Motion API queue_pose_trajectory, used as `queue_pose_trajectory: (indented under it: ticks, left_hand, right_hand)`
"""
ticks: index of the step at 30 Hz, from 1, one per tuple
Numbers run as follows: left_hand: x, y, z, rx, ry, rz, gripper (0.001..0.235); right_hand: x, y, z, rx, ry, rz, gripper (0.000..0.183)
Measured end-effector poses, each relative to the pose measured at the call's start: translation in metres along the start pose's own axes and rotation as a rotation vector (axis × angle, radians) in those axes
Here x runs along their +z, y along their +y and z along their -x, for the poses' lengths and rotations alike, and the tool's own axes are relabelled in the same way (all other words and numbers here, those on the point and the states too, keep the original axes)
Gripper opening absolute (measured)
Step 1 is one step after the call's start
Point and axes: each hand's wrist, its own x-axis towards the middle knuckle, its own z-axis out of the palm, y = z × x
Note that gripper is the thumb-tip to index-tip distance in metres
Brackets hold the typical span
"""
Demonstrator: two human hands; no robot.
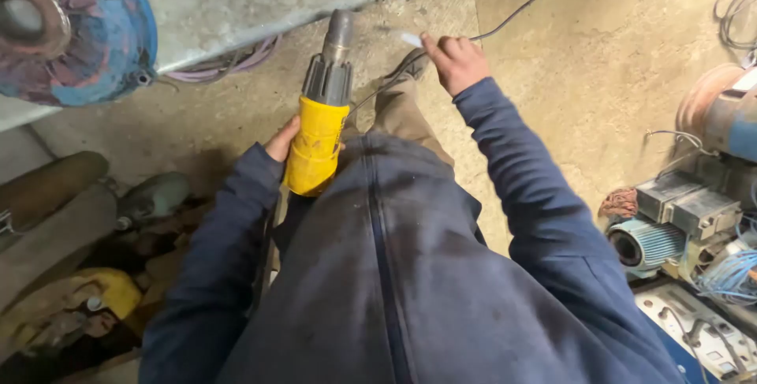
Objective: Heating a circular metal component with a heat gun and using a small prying tool to clean or disassemble it on a workbench.
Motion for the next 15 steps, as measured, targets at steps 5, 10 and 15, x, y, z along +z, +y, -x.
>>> queue_pose_trajectory:
  ticks: [5, 10, 15]
  left_hand:
    - [-0.008, -0.01, -0.003, 0.005, -0.038, -0.002, 0.079]
    - [-0.007, -0.008, -0.01, -0.049, -0.065, -0.046, 0.079]
    - [-0.014, -0.014, -0.005, -0.039, -0.023, -0.056, 0.079]
  right_hand:
    - [-0.015, -0.015, -0.008, 0.251, 0.073, -0.209, 0.036]
    - [-0.023, 0.003, -0.03, 0.387, 0.074, -0.281, 0.018]
    - [0.023, 0.04, 0.022, 0.458, 0.075, -0.386, 0.021]
